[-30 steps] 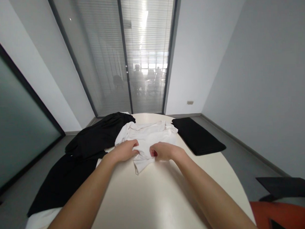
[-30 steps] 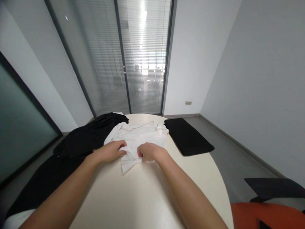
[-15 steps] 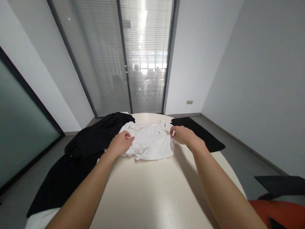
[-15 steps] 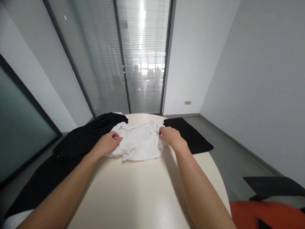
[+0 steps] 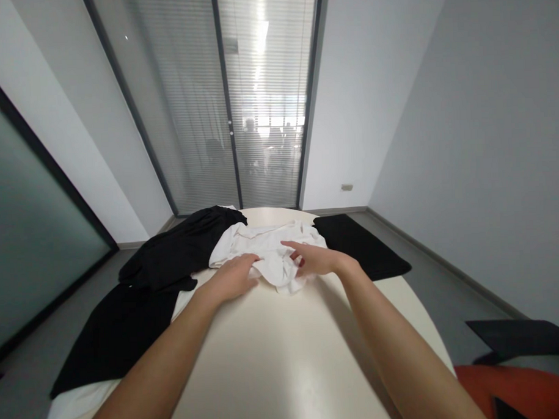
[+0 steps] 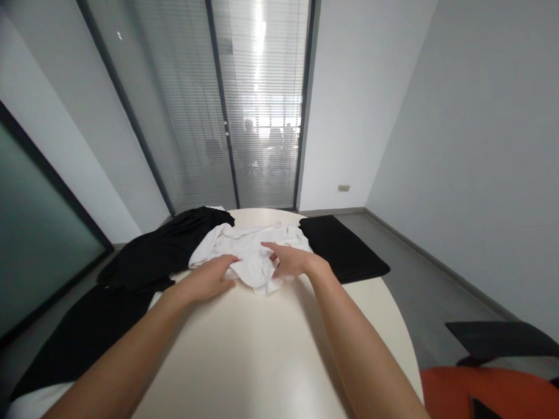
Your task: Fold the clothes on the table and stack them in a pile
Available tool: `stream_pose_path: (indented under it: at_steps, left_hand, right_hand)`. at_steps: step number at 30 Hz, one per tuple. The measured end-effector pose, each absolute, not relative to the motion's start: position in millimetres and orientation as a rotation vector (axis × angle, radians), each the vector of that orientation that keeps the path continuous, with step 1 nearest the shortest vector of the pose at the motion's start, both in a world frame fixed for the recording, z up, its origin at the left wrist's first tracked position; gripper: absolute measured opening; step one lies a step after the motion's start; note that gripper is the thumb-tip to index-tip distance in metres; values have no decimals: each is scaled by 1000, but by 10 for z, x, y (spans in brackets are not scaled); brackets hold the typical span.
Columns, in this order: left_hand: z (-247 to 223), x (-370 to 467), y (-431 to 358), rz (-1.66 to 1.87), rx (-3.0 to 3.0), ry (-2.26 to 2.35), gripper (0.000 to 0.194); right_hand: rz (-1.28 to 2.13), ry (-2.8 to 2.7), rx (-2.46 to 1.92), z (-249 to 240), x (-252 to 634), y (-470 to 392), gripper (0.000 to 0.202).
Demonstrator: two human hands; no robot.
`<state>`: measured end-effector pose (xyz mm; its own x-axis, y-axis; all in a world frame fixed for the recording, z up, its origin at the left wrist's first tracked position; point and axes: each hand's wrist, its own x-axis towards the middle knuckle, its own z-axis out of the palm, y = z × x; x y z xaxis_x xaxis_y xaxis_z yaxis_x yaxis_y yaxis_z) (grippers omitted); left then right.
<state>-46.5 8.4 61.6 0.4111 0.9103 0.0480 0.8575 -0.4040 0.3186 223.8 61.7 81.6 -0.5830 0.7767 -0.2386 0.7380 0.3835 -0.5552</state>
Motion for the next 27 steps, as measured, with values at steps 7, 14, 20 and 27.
stream_pose_path:
  at_steps: [7,14,20,27]
  left_hand:
    - [701,-527,257,891,2260,1794,24]
    - [898,-524,238,1337,2109,1689,30]
    - [1001,-607,193,1108,2149,1523,26]
    - [1044,-833,207,1201,2024,1950,19]
  right_hand:
    - [441,-2110,-1464,1027,2325,661,33]
    - [550,-1427,-1231,1181,2413,728,34]
    - [663,-1098,-1122,1295,2506,708,46]
    - [575,-929,-1056,1276,2713,821,43]
